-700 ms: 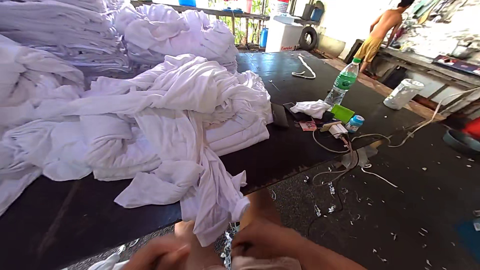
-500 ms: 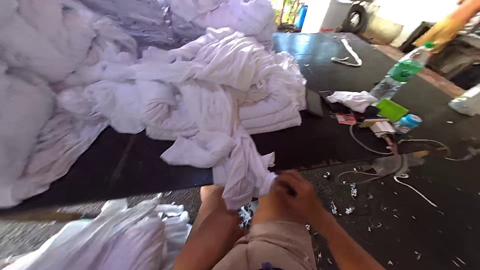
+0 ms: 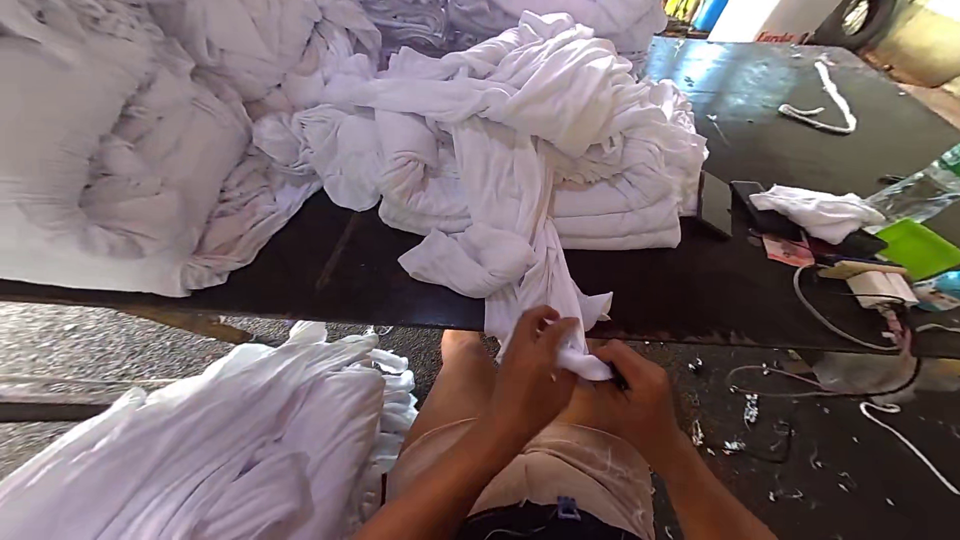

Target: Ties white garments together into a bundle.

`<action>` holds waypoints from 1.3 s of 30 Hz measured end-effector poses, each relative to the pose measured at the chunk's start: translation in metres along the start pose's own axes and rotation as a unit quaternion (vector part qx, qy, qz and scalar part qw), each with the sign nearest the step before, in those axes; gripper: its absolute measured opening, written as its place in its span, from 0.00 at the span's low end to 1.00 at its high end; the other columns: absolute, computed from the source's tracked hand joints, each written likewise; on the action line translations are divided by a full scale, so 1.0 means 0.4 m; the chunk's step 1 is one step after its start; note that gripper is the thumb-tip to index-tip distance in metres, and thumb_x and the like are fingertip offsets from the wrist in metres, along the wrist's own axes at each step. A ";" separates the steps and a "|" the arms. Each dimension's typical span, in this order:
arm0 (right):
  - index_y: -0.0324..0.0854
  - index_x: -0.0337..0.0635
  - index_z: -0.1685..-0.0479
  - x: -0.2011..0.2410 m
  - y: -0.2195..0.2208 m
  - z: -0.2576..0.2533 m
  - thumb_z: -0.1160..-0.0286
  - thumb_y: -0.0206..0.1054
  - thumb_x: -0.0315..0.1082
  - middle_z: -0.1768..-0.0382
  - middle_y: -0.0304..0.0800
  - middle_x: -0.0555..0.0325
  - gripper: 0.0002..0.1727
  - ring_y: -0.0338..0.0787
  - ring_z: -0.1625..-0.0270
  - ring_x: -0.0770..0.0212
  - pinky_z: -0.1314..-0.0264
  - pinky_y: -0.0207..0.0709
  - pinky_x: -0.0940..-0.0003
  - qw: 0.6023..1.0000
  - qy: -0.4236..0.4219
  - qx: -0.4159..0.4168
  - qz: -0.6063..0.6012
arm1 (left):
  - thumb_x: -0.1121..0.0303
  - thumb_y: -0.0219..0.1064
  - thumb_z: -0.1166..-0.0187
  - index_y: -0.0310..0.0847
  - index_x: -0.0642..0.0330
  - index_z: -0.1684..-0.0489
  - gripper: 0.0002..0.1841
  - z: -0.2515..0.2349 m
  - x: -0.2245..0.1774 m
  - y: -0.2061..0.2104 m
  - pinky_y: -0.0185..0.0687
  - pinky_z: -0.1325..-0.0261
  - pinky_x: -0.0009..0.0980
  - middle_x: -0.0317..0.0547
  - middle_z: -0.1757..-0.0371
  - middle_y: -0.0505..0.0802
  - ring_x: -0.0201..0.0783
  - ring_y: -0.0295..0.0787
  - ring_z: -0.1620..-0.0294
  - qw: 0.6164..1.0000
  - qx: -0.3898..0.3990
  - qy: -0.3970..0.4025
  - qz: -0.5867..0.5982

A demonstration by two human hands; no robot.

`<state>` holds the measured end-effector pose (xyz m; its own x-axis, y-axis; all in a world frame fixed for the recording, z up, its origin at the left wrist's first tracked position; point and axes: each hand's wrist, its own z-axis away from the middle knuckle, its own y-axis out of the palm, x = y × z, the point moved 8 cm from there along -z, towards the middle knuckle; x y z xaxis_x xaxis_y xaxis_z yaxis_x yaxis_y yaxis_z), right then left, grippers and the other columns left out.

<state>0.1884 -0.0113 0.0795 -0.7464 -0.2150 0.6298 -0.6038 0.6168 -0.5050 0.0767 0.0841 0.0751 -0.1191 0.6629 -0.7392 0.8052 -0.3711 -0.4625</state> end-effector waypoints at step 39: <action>0.85 0.36 0.51 0.057 0.021 -0.007 0.16 0.61 0.55 0.64 0.88 0.49 0.27 0.87 0.66 0.61 0.65 0.82 0.71 0.987 -0.044 0.034 0.152 | 0.87 0.48 0.21 0.76 0.59 0.30 0.24 -0.018 0.118 -0.005 0.90 0.43 0.38 0.49 0.44 0.91 0.40 0.93 0.49 0.669 -0.093 -0.301 0.673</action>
<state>0.1671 -0.0090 0.0915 -0.9155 -0.0944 0.3911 -0.3635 0.6108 -0.7034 0.0737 0.1208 0.0444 0.6188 -0.5939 -0.5142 0.4701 -0.2445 0.8481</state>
